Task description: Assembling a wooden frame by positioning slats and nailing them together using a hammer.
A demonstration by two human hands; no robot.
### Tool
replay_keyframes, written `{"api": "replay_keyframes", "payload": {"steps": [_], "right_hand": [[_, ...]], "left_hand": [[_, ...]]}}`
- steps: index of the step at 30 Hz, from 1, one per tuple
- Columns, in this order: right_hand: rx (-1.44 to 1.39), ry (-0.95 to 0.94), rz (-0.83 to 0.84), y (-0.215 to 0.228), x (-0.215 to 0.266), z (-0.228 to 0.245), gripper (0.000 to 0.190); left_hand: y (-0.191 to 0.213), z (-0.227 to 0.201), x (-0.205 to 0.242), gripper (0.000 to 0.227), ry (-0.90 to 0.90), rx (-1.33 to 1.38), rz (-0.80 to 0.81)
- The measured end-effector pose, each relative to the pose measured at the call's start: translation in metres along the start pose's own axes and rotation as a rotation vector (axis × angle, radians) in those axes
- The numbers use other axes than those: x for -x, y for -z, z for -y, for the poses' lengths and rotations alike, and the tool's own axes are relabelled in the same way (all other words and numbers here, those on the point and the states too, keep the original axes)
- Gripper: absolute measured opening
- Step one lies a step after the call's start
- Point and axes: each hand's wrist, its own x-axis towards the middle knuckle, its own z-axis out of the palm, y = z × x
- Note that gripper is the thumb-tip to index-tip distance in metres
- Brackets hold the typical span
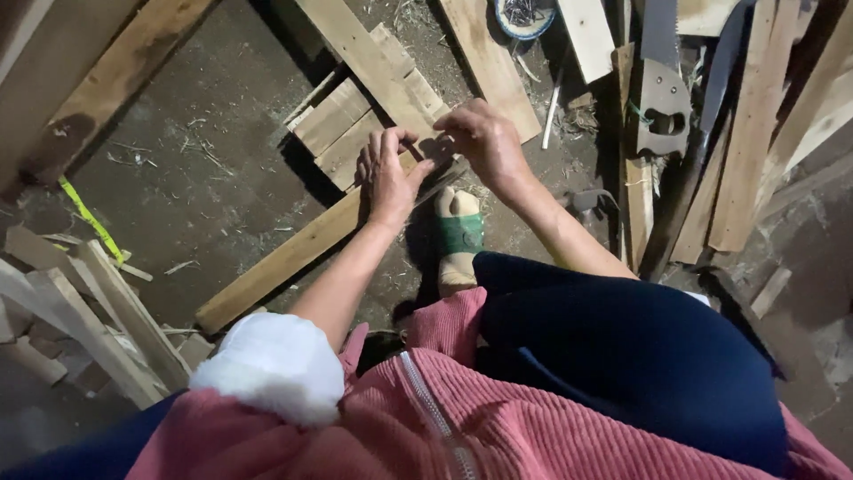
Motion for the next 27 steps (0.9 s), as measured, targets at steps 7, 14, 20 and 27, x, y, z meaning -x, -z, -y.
{"api": "replay_keyframes", "payload": {"steps": [7, 14, 20, 27], "right_hand": [[0.209, 0.115, 0.078, 0.007, -0.003, 0.019, 0.032], [0.242, 0.292, 0.096, -0.002, -0.017, 0.022, 0.016], [0.306, 0.331, 0.122, -0.010, -0.019, 0.017, 0.013], [0.412, 0.361, 0.111, -0.011, -0.018, 0.023, 0.016]], "left_hand": [[-0.011, 0.009, 0.000, 0.050, -0.009, -0.080, -0.044], [-0.006, -0.001, 0.001, 0.054, 0.000, -0.088, -0.061], [-0.002, -0.010, 0.002, 0.045, 0.008, -0.100, -0.078], [0.008, -0.032, -0.004, 0.014, 0.136, -0.157, -0.081]]}}
